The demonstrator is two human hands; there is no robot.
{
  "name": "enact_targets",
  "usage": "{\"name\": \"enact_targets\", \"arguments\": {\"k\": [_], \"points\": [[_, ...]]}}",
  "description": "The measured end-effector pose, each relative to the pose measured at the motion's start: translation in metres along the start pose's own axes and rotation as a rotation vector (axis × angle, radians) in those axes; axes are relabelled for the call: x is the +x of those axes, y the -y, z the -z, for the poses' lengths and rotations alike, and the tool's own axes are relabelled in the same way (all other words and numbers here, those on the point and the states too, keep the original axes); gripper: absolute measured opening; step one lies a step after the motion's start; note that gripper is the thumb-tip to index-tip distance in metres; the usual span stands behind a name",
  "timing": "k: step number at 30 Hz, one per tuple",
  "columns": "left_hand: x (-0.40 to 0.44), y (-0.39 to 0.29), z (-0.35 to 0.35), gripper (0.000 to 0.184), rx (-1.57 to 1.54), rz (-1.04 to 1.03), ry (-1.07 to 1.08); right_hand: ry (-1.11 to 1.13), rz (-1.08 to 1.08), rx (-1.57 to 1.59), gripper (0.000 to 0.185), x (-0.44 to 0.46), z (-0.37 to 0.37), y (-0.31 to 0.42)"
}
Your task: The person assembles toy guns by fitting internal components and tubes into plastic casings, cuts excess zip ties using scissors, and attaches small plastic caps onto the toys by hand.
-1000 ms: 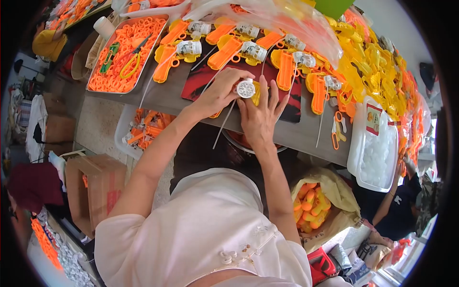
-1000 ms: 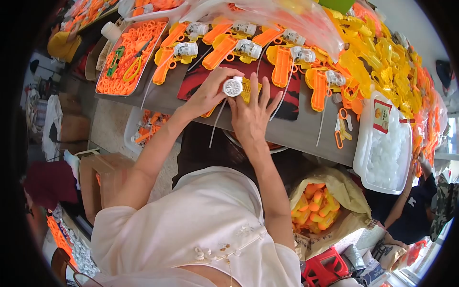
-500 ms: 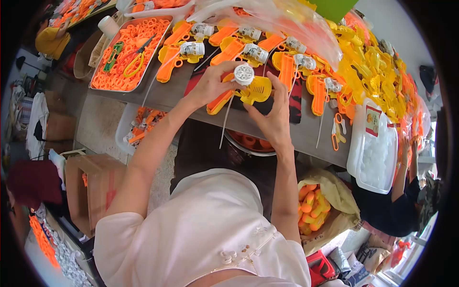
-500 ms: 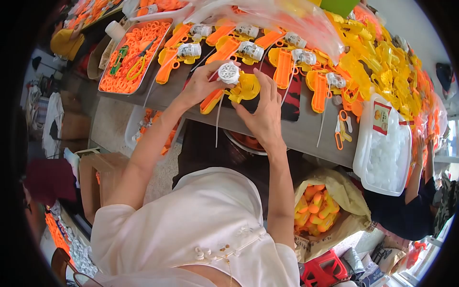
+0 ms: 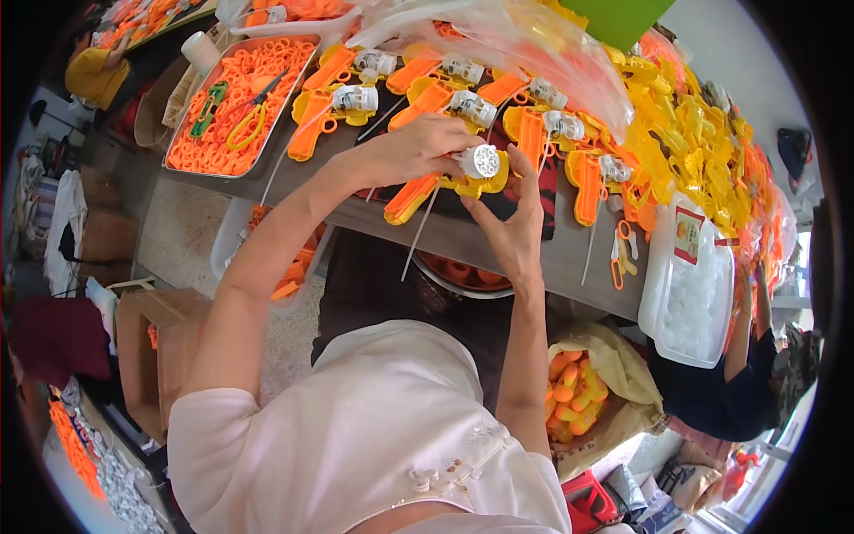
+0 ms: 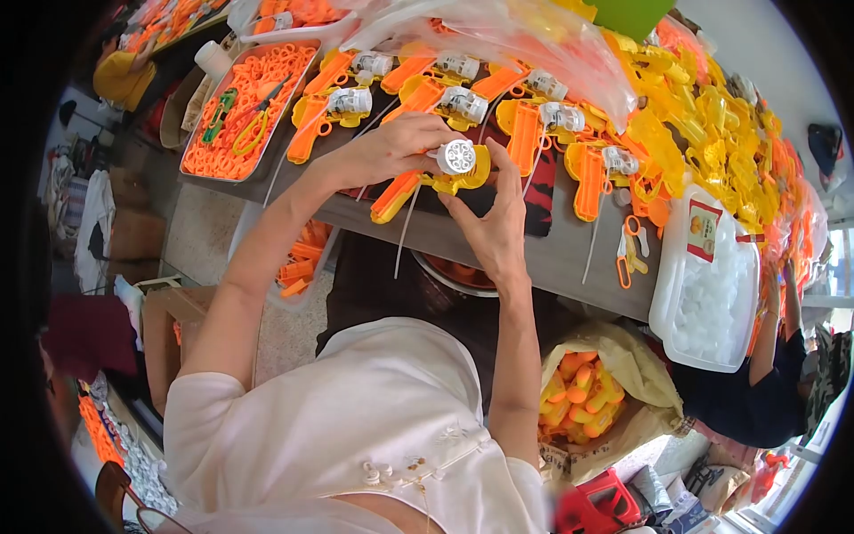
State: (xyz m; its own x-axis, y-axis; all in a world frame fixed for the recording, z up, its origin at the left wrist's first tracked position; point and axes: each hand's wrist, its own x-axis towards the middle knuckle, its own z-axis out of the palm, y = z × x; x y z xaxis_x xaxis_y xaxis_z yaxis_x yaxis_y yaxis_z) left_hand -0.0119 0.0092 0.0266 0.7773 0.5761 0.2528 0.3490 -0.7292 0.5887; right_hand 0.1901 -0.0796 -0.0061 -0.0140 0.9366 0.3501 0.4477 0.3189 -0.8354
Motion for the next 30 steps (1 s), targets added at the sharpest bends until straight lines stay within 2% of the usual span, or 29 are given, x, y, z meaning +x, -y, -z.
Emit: {"name": "enact_targets", "arguments": {"k": [12,15,18,21,24,27,30], "points": [[-0.003,-0.004,-0.017,0.047,0.314,-0.114,-0.172,-0.028,0.009,0.023,0.084,-0.002,-0.004,-0.003],[-0.003,-0.005,-0.020,0.046,0.323,-0.059,-0.169,-0.038,0.020,0.015,0.084,-0.002,-0.006,-0.003],[-0.006,-0.010,-0.017,0.046,0.140,0.017,-0.217,-0.044,0.005,0.025,0.084,-0.001,-0.008,0.000],[-0.011,-0.009,-0.015,0.046,0.201,-0.016,-0.186,-0.039,-0.037,0.092,0.085,0.000,-0.009,0.002],[-0.007,-0.010,-0.018,0.039,0.234,-0.019,-0.200,-0.037,-0.042,0.033,0.086,0.003,-0.007,0.003],[-0.005,-0.014,-0.016,0.040,0.298,-0.017,-0.182,-0.027,-0.024,0.025,0.083,0.004,-0.009,0.005],[-0.005,-0.005,-0.027,0.041,0.499,-0.077,-0.173,0.030,-0.051,-0.046,0.081,0.000,-0.005,-0.001]]}}
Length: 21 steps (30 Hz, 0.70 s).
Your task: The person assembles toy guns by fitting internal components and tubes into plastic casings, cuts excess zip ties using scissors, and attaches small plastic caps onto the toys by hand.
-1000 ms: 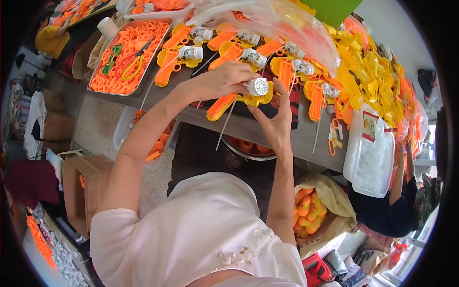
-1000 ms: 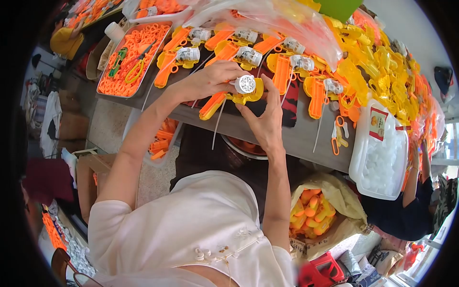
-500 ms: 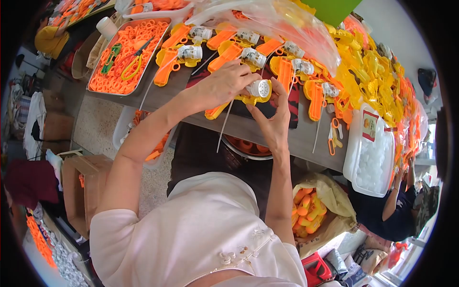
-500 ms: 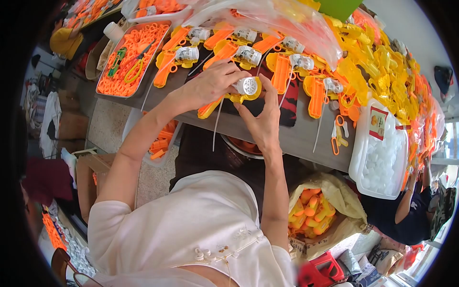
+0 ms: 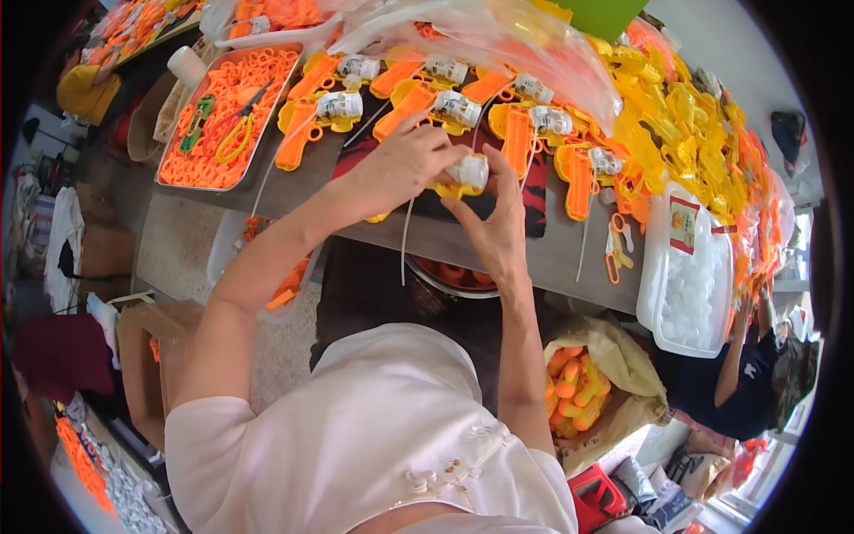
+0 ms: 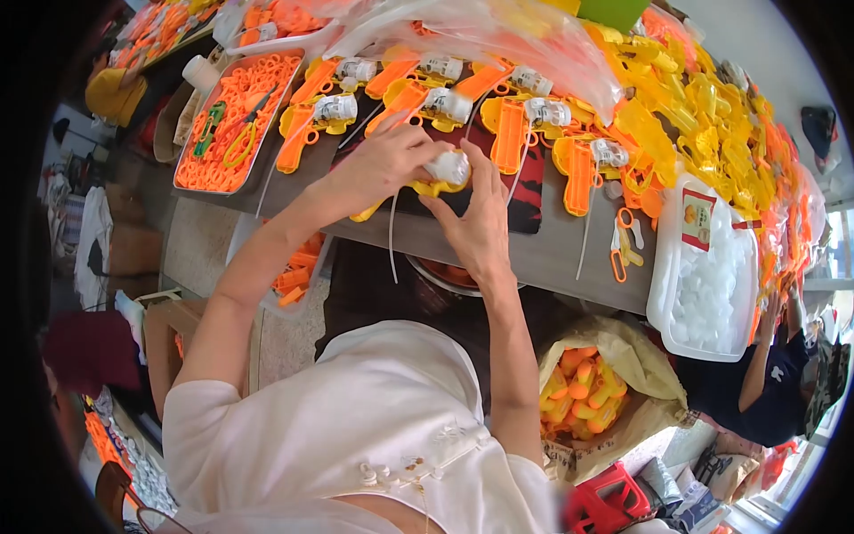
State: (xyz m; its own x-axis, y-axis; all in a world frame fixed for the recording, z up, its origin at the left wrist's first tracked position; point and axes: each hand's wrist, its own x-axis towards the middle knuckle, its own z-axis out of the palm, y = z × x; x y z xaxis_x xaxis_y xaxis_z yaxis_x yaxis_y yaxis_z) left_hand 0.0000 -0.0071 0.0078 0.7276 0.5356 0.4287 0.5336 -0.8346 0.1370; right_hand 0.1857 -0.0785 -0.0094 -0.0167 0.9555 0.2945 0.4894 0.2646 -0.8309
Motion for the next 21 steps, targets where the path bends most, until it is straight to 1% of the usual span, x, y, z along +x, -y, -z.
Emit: {"name": "enact_targets", "arguments": {"k": [3,6,7,10,11,14,15,16,19,21], "points": [[-0.009,-0.008,-0.011,0.033,-0.214,0.134,-0.068,0.052,0.050,-0.310,0.080,-0.014,-0.001,-0.017],[-0.021,0.003,-0.028,0.025,-0.320,0.316,-0.431,-0.097,0.186,-0.560,0.079,-0.023,-0.006,-0.025],[-0.026,0.007,-0.027,0.019,-0.322,0.340,-0.431,-0.073,0.215,-0.561,0.076,-0.022,-0.005,-0.021],[-0.026,0.002,-0.029,0.015,-0.247,0.311,-0.366,0.000,0.278,-0.581,0.072,-0.020,-0.009,-0.028],[-0.023,-0.004,-0.030,0.013,-0.175,0.337,-0.338,0.003,0.279,-0.564,0.071,-0.018,-0.009,-0.028],[-0.015,-0.012,-0.029,0.020,-0.150,0.353,-0.224,-0.001,0.253,-0.519,0.067,-0.015,-0.008,-0.030],[-0.013,-0.013,-0.032,0.027,-0.175,0.358,-0.236,-0.011,0.236,-0.506,0.065,-0.013,-0.007,-0.029],[-0.012,-0.014,-0.033,0.027,-0.146,0.354,-0.262,-0.024,0.216,-0.494,0.064,-0.012,-0.005,-0.028],[-0.016,-0.024,-0.037,0.025,-0.089,0.360,-0.359,-0.028,0.261,-0.540,0.063,-0.010,-0.005,-0.028],[-0.017,-0.041,-0.042,0.023,-0.022,0.318,-0.363,-0.037,0.249,-0.529,0.058,-0.009,-0.004,-0.026]]}}
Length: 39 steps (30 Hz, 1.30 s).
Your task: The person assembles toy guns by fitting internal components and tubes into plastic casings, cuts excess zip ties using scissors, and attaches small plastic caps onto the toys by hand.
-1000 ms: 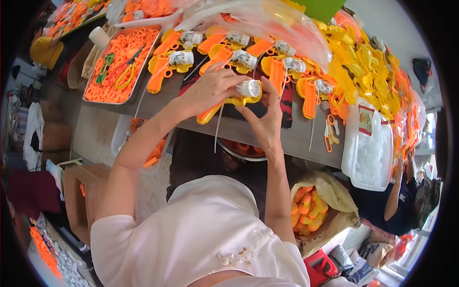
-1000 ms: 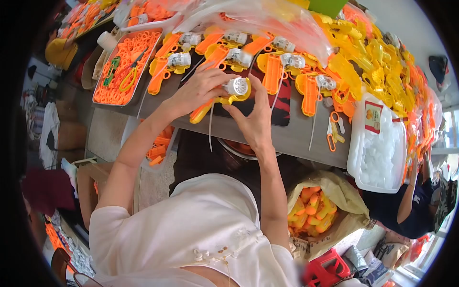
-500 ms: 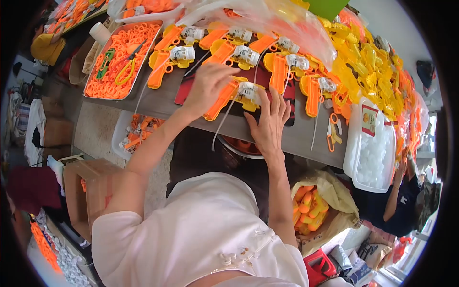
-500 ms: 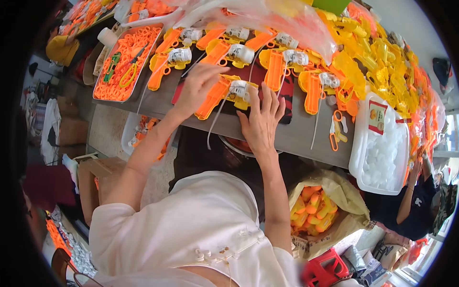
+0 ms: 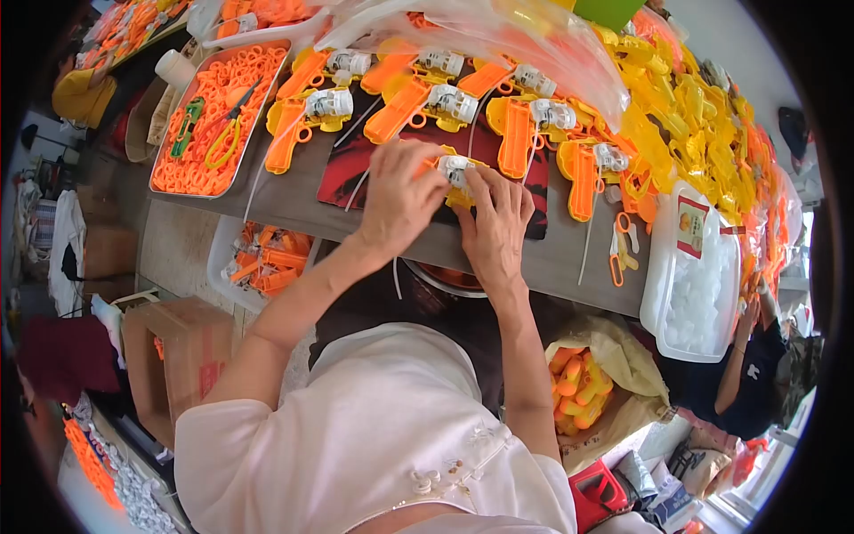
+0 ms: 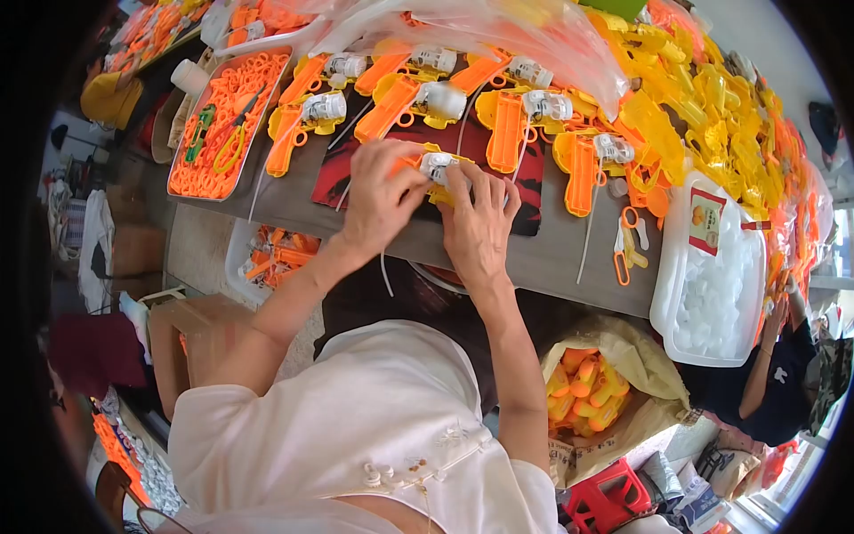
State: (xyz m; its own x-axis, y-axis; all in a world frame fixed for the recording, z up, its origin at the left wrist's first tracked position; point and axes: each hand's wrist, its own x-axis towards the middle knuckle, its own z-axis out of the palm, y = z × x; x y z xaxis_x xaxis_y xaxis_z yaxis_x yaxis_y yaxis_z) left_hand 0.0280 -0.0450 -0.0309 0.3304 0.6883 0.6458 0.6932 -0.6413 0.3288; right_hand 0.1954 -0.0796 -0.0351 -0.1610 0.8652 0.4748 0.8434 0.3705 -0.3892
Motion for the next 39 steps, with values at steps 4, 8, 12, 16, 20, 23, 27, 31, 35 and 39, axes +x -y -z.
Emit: {"name": "enact_targets", "arguments": {"k": [4,8,12,16,20,23,27,31,35,39], "points": [[-0.019,-0.013,-0.004,0.025,0.087,-0.025,0.047,-0.039,-0.010,0.085,0.042,0.009,0.002,-0.003],[-0.018,-0.007,0.007,0.023,0.026,-0.039,0.115,-0.156,-0.104,0.085,0.025,0.017,-0.016,0.005],[0.006,-0.007,0.015,0.025,-0.002,-0.073,0.093,-0.179,-0.107,0.142,0.032,0.010,-0.022,-0.002],[0.007,0.004,-0.004,0.026,-0.073,-0.114,0.090,-0.186,-0.071,0.099,0.036,0.007,-0.027,-0.002],[0.007,0.005,-0.001,0.027,-0.083,-0.120,0.117,-0.116,-0.092,0.279,0.047,0.000,0.010,-0.012],[0.005,0.007,-0.001,0.029,-0.116,-0.114,0.110,-0.343,-0.176,0.119,0.034,-0.007,0.041,-0.061],[0.003,0.008,-0.002,0.030,-0.122,-0.093,0.107,-0.255,-0.302,-0.046,0.025,0.010,0.077,-0.122],[0.002,0.008,-0.002,0.031,-0.131,-0.083,0.119,-0.131,-0.064,-0.269,0.040,0.028,0.066,-0.149],[0.004,0.006,0.003,0.033,-0.142,-0.071,0.127,-0.103,-0.064,-0.398,0.034,0.014,0.066,-0.131],[0.002,0.008,-0.002,0.034,-0.126,-0.076,0.134,-0.155,-0.151,-0.348,0.025,0.002,0.077,-0.131]]}}
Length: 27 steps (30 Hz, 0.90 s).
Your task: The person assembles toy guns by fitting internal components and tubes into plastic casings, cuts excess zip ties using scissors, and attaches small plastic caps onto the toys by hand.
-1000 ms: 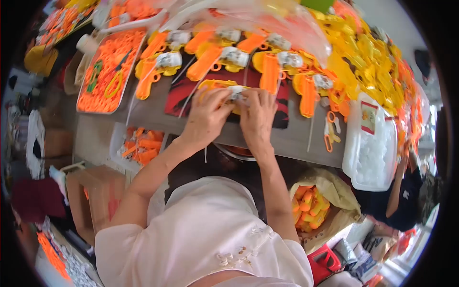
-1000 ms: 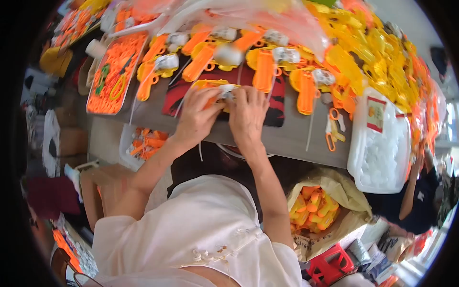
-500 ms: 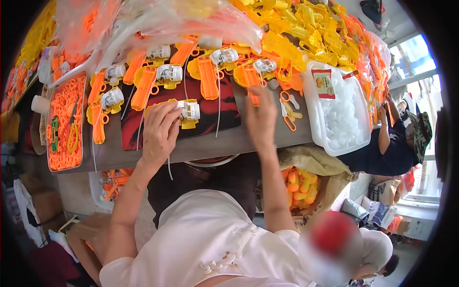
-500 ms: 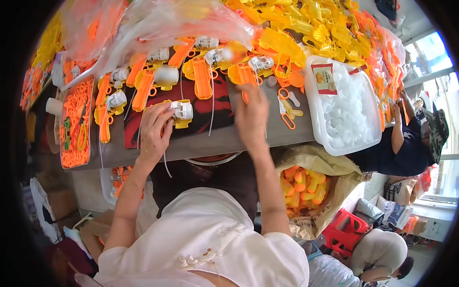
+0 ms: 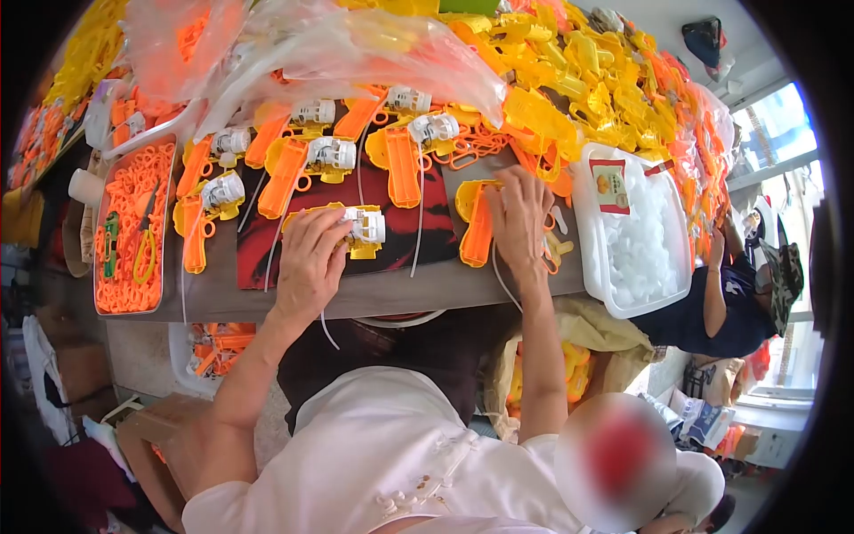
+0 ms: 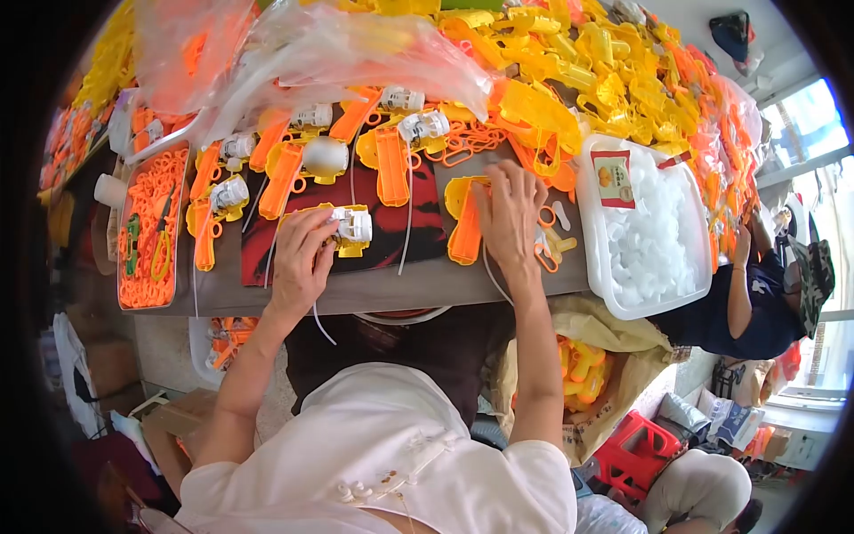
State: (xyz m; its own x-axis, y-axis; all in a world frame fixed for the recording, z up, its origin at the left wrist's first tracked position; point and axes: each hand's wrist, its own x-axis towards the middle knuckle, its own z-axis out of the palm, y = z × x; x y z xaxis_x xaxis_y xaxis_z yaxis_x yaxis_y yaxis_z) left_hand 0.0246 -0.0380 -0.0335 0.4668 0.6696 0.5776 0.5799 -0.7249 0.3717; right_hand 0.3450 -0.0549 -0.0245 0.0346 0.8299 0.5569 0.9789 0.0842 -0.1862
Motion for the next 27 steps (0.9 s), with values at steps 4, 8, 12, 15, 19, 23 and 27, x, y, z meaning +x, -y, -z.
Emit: {"name": "enact_targets", "arguments": {"k": [4,8,12,15,19,23,27], "points": [[0.002,0.001,0.000,0.035,-0.013,-0.006,0.010,0.034,-0.089,0.080,0.018,0.039,-0.006,-0.017],[0.002,0.001,-0.001,0.035,-0.007,-0.003,0.013,0.265,-0.162,0.046,0.019,0.080,-0.038,-0.042],[0.005,-0.002,0.001,0.034,-0.035,0.012,0.004,0.202,-0.191,-0.061,0.022,0.106,-0.069,-0.071],[0.005,-0.002,0.002,0.034,-0.033,0.022,0.013,0.165,-0.090,-0.017,0.025,0.112,-0.073,-0.085],[0.004,-0.001,0.000,0.035,-0.026,0.021,0.012,0.324,-0.014,0.158,0.029,0.094,-0.047,-0.071],[0.003,0.001,-0.001,0.035,-0.027,0.028,0.024,0.399,-0.219,0.337,0.028,0.093,-0.021,-0.089],[0.003,0.000,0.000,0.035,-0.017,0.035,0.039,0.154,0.013,-0.122,0.019,0.077,-0.027,-0.104]]}}
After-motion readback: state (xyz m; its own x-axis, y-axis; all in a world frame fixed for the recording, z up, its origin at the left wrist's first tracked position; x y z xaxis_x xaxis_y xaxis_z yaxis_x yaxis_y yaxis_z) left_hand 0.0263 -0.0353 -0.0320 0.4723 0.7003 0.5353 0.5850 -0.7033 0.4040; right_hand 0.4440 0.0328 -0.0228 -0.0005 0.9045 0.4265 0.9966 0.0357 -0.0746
